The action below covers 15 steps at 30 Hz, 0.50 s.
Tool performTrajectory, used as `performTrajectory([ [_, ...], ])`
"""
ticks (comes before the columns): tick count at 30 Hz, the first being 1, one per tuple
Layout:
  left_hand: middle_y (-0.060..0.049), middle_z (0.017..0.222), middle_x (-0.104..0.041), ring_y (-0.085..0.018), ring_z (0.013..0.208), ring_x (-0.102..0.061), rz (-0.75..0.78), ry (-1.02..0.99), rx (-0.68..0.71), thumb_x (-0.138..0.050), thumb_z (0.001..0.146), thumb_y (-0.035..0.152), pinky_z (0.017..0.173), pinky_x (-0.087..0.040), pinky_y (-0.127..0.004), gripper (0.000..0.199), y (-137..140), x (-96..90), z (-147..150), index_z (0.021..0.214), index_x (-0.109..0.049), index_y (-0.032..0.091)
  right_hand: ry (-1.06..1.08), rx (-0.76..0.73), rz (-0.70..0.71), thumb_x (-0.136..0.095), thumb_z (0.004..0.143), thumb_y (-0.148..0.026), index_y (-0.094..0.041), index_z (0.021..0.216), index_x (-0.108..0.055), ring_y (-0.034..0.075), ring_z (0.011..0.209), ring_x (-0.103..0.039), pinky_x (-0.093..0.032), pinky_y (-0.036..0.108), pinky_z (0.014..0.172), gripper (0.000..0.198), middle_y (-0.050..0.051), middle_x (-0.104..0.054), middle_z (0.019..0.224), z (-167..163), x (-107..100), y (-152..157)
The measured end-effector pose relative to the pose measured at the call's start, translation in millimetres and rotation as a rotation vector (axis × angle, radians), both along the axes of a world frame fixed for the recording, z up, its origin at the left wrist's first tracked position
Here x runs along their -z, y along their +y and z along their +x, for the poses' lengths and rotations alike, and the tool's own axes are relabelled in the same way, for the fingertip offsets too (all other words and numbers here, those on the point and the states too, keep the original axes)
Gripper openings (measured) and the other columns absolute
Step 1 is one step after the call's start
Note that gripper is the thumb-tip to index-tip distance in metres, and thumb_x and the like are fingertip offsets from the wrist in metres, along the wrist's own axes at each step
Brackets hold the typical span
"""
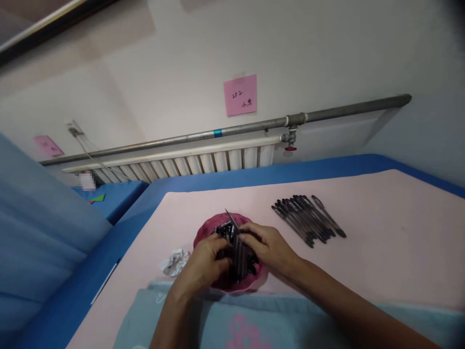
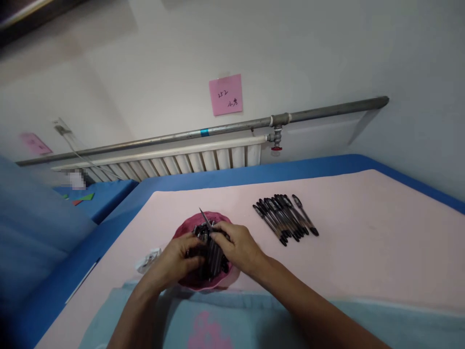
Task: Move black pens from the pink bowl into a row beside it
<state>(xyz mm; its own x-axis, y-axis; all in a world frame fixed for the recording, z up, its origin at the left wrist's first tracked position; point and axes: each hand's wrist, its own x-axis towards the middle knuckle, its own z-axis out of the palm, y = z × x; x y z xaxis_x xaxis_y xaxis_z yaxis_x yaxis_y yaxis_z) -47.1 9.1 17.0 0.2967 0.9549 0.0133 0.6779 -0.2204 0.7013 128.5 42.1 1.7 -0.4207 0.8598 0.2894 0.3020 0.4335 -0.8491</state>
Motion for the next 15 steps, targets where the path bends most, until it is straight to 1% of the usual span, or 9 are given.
performTrajectory([
  [2, -0.002, 0.086, -0.057, -0.015, 0.080, -0.052, -0.046, 0.086, 0.133, -0.056, 0.058, 0.011, 0.069, -0.040, -0.024, 0.018, -3.7, -0.8, 4.5, 0.073, -0.064, 0.018, -0.003, 0.005, 0.001, -0.047, 0.080, -0.023, -0.019, 0.085, -0.061, 0.015, 0.073, -0.059, -0.045, 0.026, 0.068, 0.016, 0.001, -0.065, 0.079, -0.1, -0.3, 0.3],
  [3, -0.002, 0.086, -0.057, -0.015, 0.079, -0.052, -0.065, 0.127, 0.162, -0.056, 0.057, 0.011, 0.068, -0.040, -0.024, 0.018, -5.2, -0.3, 6.3, 0.071, -0.064, 0.018, -0.005, 0.005, 0.001, -0.047, 0.079, -0.023, -0.019, 0.085, -0.061, 0.015, 0.073, -0.059, -0.045, 0.025, 0.067, 0.016, 0.001, -0.066, 0.079, -0.2, -0.5, 0.2],
  [5, -0.004, 0.089, -0.056, -0.015, 0.078, -0.052, -0.066, 0.190, 0.176, -0.054, 0.056, 0.009, 0.068, -0.040, -0.025, 0.021, -7.0, 2.3, 9.3, 0.072, -0.064, 0.017, -0.012, 0.006, -0.001, -0.047, 0.079, -0.022, -0.019, 0.084, -0.061, 0.015, 0.072, -0.059, -0.045, 0.025, 0.067, 0.015, 0.001, -0.066, 0.079, -0.6, -0.6, 0.0],
  [7, -0.006, 0.091, -0.055, -0.017, 0.080, -0.051, -0.032, 0.225, 0.181, -0.051, 0.056, 0.006, 0.071, -0.039, -0.027, 0.025, -7.2, 6.1, 12.5, 0.075, -0.064, 0.017, -0.018, 0.010, 0.005, -0.047, 0.079, -0.022, -0.019, 0.084, -0.061, 0.014, 0.073, -0.059, -0.045, 0.026, 0.067, 0.015, 0.001, -0.066, 0.079, -0.9, 0.1, 0.0],
  [10, -0.008, 0.088, -0.055, -0.019, 0.079, -0.051, -0.009, 0.241, 0.170, -0.051, 0.057, 0.005, 0.072, -0.039, -0.029, 0.023, -6.0, 10.2, 15.9, 0.072, -0.064, 0.015, -0.025, 0.018, 0.011, -0.047, 0.079, -0.022, -0.019, 0.085, -0.061, 0.015, 0.073, -0.059, -0.045, 0.027, 0.069, 0.015, 0.001, -0.066, 0.080, -0.8, 1.5, 0.4],
  [12, -0.007, 0.085, -0.056, -0.018, 0.077, -0.051, -0.003, 0.179, 0.126, -0.053, 0.057, 0.005, 0.071, -0.039, -0.030, 0.020, -5.1, 9.6, 15.4, 0.070, -0.063, 0.015, -0.023, 0.020, 0.009, -0.047, 0.080, -0.023, -0.019, 0.086, -0.061, 0.015, 0.074, -0.059, -0.045, 0.027, 0.069, 0.016, 0.001, -0.066, 0.080, -0.6, 1.1, 0.4],
  [13, -0.006, 0.084, -0.057, -0.018, 0.077, -0.051, 0.005, 0.109, 0.081, -0.054, 0.058, 0.006, 0.070, -0.039, -0.029, 0.019, -4.8, 8.0, 13.9, 0.071, -0.062, 0.016, -0.020, 0.024, 0.010, -0.047, 0.080, -0.023, -0.018, 0.087, -0.061, 0.015, 0.074, -0.059, -0.045, 0.027, 0.070, 0.016, 0.001, -0.066, 0.080, -0.5, 0.1, 0.1],
  [15, -0.003, 0.078, -0.058, -0.016, 0.074, -0.052, 0.004, -0.137, -0.060, -0.055, 0.063, 0.011, 0.069, -0.040, -0.028, 0.014, -4.3, 2.7, 8.8, 0.074, -0.061, 0.018, -0.005, 0.014, 0.011, -0.047, 0.080, -0.023, -0.018, 0.087, -0.061, 0.015, 0.074, -0.059, -0.045, 0.026, 0.069, 0.017, 0.001, -0.066, 0.080, -0.6, -3.6, -1.8],
])
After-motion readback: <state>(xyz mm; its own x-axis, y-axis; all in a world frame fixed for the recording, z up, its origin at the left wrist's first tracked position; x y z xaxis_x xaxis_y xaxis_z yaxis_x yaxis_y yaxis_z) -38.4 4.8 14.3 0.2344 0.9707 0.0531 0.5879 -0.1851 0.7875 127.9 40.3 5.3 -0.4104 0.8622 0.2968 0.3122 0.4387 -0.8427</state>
